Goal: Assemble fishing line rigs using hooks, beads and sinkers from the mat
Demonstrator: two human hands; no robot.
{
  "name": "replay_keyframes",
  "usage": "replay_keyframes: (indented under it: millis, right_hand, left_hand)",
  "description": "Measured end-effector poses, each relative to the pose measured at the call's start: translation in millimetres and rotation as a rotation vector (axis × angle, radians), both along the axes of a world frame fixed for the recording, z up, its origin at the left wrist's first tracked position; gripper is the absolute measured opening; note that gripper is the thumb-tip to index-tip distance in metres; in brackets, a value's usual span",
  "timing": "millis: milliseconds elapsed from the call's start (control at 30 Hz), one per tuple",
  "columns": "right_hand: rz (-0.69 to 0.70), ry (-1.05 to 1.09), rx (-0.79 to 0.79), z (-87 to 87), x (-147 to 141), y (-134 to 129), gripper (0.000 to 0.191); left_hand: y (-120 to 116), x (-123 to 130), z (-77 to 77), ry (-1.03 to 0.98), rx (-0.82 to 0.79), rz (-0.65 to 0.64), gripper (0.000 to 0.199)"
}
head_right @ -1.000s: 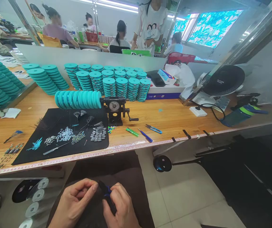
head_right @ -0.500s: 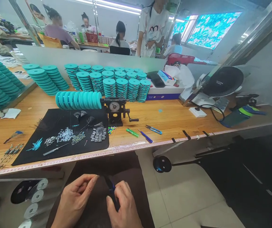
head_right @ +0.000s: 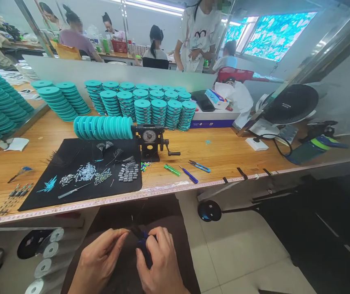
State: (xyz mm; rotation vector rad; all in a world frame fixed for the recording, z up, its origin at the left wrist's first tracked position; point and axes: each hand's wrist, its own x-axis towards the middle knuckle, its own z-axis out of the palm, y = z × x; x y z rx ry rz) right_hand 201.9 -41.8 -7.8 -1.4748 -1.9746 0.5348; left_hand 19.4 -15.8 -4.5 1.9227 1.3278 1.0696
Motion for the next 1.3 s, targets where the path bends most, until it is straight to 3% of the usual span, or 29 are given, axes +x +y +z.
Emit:
replay_keyframes:
  millis: [167,533,700,1000,1300]
  right_hand:
    - [0.014,-0.028,0.031,-1.3,0.8,-3.5,0.012]
    - [0.026,-0.009,-0.016,-3.9,2.7,-5.8,0.019]
    - [-0.010,0.006,0.026,1.9,3.3,-3.4,0.016]
    - [0.043,0.013,-0.030,-0.2,0.5,-2.7,0.020]
    - [-0.018,0.025,-0.083,5.8,4.6,0.4,0.019]
  left_hand:
    - [1.6,0.8,0.3,0.057,0.090,-0.002,0.014]
    - [3.1,-1.2,-4.0,0.097,0.096,0.022,0.014]
    - [2.0,-2.0,-7.2,0.170,0.210,0.029,0.017]
    - [0.7,-4.5,-10.1,0.271,0.253,0.047,0.018]
    - [2.1,-6.7,-8.5,0.352,0.347,0.089,0.017]
